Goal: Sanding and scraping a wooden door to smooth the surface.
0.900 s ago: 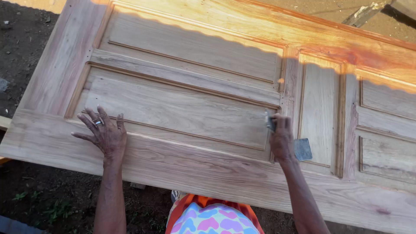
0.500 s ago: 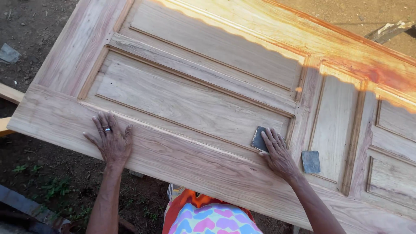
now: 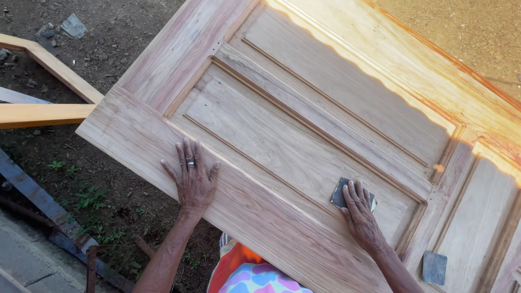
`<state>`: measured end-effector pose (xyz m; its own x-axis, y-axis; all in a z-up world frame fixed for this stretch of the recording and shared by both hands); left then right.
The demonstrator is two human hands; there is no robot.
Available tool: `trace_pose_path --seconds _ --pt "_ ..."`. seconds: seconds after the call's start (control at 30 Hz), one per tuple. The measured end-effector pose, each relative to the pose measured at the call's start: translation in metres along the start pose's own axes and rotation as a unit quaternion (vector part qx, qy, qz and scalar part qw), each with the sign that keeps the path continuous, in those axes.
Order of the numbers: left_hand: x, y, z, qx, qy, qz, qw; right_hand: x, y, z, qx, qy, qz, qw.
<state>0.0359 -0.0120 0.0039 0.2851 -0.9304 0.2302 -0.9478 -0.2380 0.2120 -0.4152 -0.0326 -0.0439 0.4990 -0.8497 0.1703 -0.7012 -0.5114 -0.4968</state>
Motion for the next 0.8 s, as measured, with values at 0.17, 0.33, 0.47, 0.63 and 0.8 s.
trace_pose_path --seconds 0.17,0.33,0.47,0.63,0.8 --pt "-0.004 -0.004 -0.008 -0.025 0.009 -0.018 0.999 0.072 -0.045 0.031 0.012 -0.004 -0.042 0.999" --pt "0.000 -0.005 -0.010 -0.056 0.010 -0.022 0.998 0.149 -0.094 0.067 0.012 -0.028 -0.055 0.998" --pt "-0.002 -0.005 -0.013 -0.078 0.019 -0.028 0.996 0.201 -0.135 0.094 0.030 -0.018 -0.099 0.994" --pt "0.001 -0.005 -0.016 -0.085 0.024 -0.028 0.996 0.266 -0.176 0.124 0.044 0.004 -0.125 0.991" --pt "-0.004 -0.011 -0.019 -0.103 0.060 -0.038 0.992 0.311 -0.201 0.147 0.023 0.039 -0.145 0.988"
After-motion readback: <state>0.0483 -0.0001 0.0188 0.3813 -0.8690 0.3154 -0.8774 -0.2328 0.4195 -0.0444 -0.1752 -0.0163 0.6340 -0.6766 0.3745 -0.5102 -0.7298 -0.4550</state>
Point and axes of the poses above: each hand's wrist, its own x-axis towards the middle knuckle, its own z-axis out of the palm, y = z × x, the point moved 8 cm from there along x, towards the middle knuckle
